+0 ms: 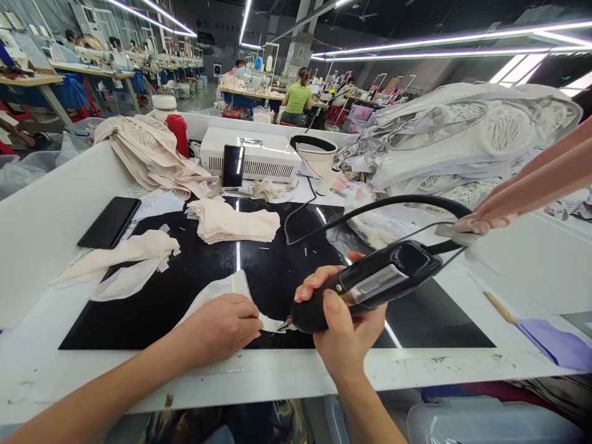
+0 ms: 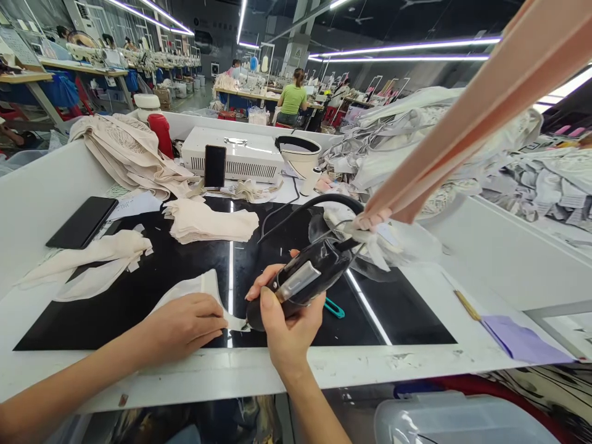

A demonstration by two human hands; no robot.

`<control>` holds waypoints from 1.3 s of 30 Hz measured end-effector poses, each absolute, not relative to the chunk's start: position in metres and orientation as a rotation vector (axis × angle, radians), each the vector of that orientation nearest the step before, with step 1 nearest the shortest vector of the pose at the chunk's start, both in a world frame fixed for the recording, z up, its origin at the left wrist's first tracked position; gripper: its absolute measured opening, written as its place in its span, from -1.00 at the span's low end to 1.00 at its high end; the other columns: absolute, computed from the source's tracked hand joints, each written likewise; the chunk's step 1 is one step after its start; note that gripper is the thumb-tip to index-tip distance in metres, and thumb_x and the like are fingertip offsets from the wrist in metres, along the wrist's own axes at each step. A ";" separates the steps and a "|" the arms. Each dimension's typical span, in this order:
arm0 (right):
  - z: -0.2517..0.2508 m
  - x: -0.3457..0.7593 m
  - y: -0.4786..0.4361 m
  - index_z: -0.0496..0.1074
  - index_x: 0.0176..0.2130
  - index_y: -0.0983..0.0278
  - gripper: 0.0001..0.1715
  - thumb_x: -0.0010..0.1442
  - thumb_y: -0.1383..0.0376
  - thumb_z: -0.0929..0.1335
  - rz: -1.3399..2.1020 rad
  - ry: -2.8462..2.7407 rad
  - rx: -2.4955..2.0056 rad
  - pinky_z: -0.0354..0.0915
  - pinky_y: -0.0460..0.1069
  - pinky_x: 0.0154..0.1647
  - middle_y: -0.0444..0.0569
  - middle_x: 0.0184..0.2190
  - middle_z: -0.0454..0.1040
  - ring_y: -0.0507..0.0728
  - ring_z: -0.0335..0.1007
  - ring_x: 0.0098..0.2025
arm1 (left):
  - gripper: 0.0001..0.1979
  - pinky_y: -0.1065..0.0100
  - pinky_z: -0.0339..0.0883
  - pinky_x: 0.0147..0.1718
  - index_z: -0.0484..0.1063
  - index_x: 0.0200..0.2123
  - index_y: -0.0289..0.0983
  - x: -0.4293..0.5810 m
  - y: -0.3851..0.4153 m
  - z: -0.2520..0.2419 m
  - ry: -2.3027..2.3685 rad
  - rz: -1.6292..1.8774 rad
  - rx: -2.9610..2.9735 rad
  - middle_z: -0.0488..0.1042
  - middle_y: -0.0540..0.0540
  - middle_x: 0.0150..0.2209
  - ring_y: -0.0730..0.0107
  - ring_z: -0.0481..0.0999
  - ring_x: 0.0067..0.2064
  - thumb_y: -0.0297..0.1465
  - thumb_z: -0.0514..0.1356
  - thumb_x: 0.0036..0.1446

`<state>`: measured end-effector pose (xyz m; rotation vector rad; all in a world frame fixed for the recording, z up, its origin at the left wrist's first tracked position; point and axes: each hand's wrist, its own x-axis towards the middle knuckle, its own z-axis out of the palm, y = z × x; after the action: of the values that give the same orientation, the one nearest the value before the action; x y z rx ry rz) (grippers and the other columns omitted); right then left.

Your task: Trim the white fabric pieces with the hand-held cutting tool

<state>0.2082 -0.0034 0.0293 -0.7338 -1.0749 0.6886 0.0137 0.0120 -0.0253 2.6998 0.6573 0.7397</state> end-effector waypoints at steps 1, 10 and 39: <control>0.029 0.209 -0.003 0.37 0.13 0.03 -0.50 0.25 0.29 0.47 0.686 -1.081 -0.731 0.51 -0.01 -0.45 -0.22 -0.36 0.51 0.02 0.49 -0.47 | -0.78 0.27 0.46 -0.19 0.55 -0.21 -0.30 0.012 0.014 -0.024 0.670 0.745 2.696 0.57 -0.11 -0.21 0.27 0.55 -0.19 -0.47 0.11 0.45; 0.030 0.233 0.021 0.36 0.08 0.05 -0.52 0.22 0.32 0.48 0.572 -1.058 -0.782 0.47 0.00 -0.43 -0.25 -0.36 0.51 0.02 0.46 -0.48 | -0.74 0.25 0.52 -0.12 0.55 -0.24 -0.31 0.002 0.026 -0.021 0.835 0.666 2.736 0.59 -0.14 -0.18 0.25 0.57 -0.14 -0.53 0.07 0.44; 0.031 0.199 0.036 0.34 -0.03 0.11 -0.56 0.13 0.21 0.49 0.669 -1.046 -0.767 0.38 -0.03 -0.42 -0.19 -0.34 0.43 0.04 0.35 -0.40 | -0.47 -0.17 0.17 0.38 0.40 0.21 -0.17 0.026 0.068 0.013 0.651 0.078 2.575 0.49 -0.19 0.20 0.02 0.23 0.43 -0.41 0.43 0.21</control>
<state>0.1994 0.0359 0.0306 -0.7674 -1.0459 0.6685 0.0260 0.0682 0.0135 2.5746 0.6514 0.0780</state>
